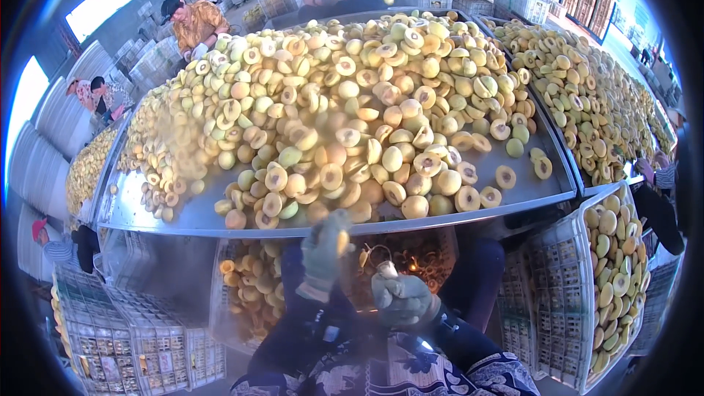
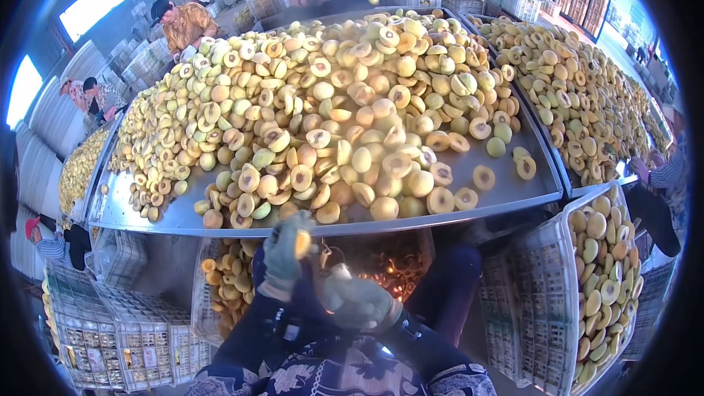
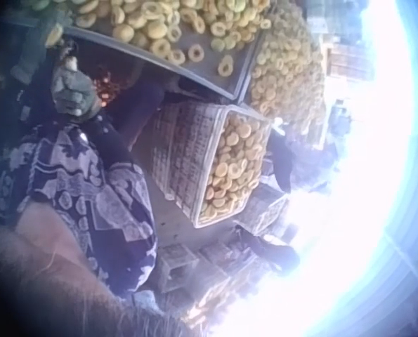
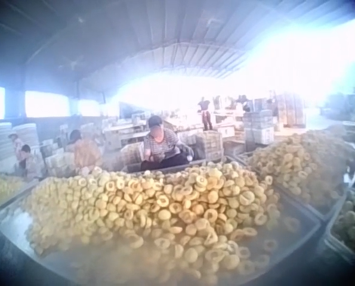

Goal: The person picks up fruit halves from a large pile on a metal table, removes the pit using a handheld tool, and drops the pits into a container below. They handle the fruit one at a time, placing the pitted fruit into crates.

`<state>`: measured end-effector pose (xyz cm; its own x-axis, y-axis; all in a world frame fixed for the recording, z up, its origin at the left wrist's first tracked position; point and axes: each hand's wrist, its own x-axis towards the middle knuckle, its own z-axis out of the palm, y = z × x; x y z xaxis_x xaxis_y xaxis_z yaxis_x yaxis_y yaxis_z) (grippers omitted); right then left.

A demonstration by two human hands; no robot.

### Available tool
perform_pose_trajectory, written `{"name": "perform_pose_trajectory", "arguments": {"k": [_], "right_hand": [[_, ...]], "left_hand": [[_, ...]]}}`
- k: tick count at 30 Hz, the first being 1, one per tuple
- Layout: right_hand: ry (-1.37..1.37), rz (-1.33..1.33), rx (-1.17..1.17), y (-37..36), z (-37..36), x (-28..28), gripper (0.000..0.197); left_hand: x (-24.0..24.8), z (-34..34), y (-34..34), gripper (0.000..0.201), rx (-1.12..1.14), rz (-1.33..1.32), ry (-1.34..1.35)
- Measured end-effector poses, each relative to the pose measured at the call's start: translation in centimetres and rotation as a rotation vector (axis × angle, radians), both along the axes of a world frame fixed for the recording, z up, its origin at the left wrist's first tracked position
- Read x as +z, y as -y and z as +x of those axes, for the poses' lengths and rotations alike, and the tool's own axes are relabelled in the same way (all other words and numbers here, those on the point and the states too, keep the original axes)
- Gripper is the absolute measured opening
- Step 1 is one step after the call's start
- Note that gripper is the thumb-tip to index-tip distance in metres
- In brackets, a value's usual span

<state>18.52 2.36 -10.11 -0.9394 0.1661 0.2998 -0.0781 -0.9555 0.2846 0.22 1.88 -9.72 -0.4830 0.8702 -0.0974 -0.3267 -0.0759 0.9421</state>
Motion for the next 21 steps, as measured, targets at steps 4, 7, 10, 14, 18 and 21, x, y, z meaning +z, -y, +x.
{"name": "perform_pose_trajectory", "arguments": {"k": [4, 7, 10, 14, 18, 21], "right_hand": [[0.435, 0.374, -0.096, -1.6, 0.7, -0.4, 0.024], [1.030, 0.674, -0.086, -2.5, 0.6, -2.0, 0.027], [1.089, 0.644, -0.069, -2.4, 0.7, -4.3, 0.027], [1.138, 0.960, -0.154, -1.6, 0.2, -5.3, 0.023], [0.934, 0.850, -0.184, -1.0, 0.0, -2.9, 0.020], [1.053, 0.890, -0.191, -1.2, -0.4, -1.2, 0.014]], "left_hand": [[0.9, -5.4, 1.2, 0.037, 0.109, -0.048, -0.176], [0.5, -10.8, 1.7, 0.035, 0.260, -0.256, -0.583], [-0.5, -14.0, 1.5, 0.044, 0.512, -0.383, -1.358], [-0.9, -13.9, -2.2, 0.050, 0.249, -0.640, -1.272], [-3.3, -15.7, -3.9, 0.057, 0.306, -0.730, -1.420], [-1.9, -15.1, -3.8, 0.050, 0.164, -0.706, -1.255]]}}
